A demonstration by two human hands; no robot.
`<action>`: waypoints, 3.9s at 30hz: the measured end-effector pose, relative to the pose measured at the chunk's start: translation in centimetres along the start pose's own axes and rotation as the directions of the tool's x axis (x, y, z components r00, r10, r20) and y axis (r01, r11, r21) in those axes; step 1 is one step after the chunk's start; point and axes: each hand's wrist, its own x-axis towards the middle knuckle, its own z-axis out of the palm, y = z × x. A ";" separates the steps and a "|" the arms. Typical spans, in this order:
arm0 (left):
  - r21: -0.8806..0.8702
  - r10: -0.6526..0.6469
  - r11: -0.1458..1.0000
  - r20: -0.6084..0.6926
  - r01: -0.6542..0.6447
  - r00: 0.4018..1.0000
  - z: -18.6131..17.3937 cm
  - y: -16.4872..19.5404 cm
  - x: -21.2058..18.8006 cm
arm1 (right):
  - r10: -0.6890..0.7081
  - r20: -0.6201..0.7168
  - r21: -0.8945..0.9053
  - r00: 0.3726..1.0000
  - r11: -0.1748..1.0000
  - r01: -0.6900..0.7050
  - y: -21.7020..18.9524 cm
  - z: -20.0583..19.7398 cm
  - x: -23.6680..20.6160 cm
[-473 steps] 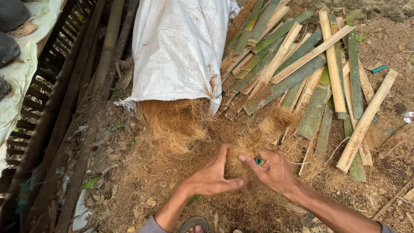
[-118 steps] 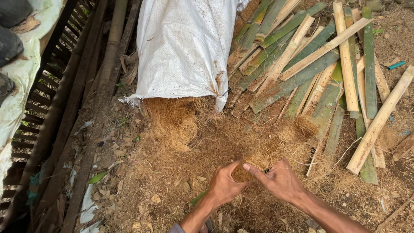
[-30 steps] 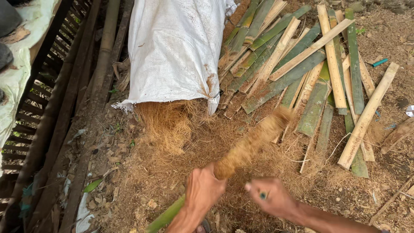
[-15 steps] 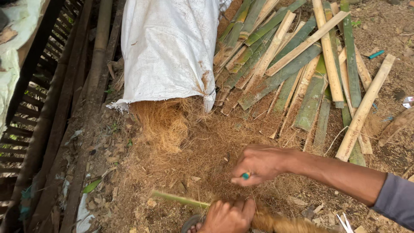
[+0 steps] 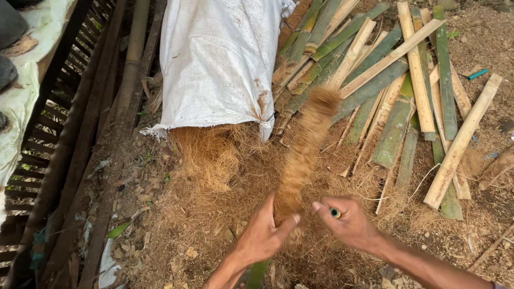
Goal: The person gathers loose coconut coir from a white sack and rolls it by hand into a long cylindrical bundle. They repeatedly pick up strands, wrap them around a growing core, and compact the bundle while working on the ground.
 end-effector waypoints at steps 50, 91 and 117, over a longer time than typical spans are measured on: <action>0.697 0.505 0.584 0.090 -0.416 0.858 5.6 -7.7 -3.7 | 0.368 0.459 -0.035 0.809 0.917 -0.397 0.5 -0.8 1.2; 0.745 0.369 0.589 0.096 -0.312 0.925 4.7 -6.0 -4.2 | 0.412 0.475 -0.001 0.777 0.884 -0.468 2.0 -0.6 -0.5; 0.789 0.426 0.369 0.325 -0.490 0.844 3.2 -5.7 -3.5 | 0.228 0.691 -0.419 0.686 0.899 0.124 -6.1 -4.3 5.4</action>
